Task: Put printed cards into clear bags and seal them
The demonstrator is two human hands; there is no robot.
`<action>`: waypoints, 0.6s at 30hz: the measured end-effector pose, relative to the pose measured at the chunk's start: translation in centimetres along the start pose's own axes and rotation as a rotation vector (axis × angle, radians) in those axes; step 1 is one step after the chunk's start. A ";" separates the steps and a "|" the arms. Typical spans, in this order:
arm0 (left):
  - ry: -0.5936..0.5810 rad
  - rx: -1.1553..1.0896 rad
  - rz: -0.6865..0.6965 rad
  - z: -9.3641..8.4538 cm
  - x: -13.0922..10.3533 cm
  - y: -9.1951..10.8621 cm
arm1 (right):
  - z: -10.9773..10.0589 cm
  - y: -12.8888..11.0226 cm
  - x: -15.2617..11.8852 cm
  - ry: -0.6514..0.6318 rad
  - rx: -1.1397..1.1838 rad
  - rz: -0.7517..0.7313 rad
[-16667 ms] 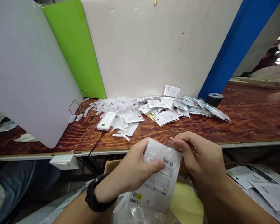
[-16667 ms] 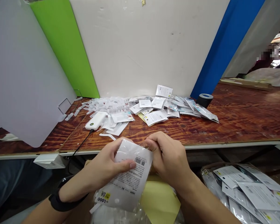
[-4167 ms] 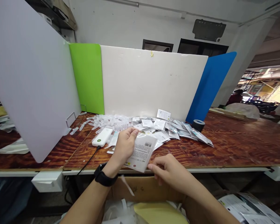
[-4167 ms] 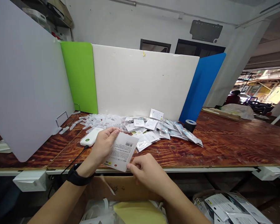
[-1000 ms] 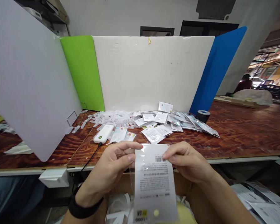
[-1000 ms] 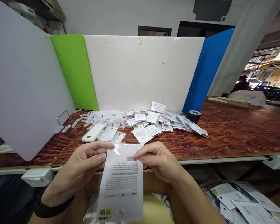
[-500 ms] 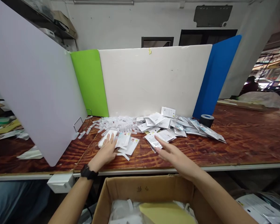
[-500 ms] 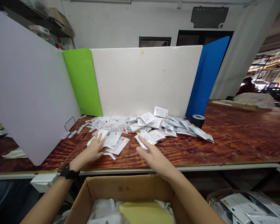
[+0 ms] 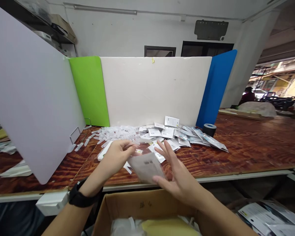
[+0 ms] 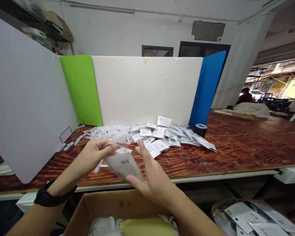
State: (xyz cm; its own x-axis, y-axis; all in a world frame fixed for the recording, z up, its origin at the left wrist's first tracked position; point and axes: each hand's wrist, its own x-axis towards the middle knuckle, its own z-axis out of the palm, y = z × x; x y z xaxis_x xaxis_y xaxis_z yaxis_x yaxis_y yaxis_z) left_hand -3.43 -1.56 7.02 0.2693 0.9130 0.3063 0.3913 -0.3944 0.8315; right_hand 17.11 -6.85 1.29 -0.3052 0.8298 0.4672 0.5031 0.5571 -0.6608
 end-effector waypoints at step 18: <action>-0.178 -1.034 -0.064 5.8 -2.6 0.3 | -0.7 -0.9 -1.9 0.283 0.194 -0.061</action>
State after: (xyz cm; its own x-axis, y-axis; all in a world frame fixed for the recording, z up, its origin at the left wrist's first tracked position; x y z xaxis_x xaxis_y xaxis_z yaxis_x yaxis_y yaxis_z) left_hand 1.06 -4.63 3.80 0.4329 0.8674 0.2453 -0.5102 0.0114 0.8600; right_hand 17.76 -8.99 1.39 -0.0805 0.7678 0.6356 0.3198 0.6239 -0.7131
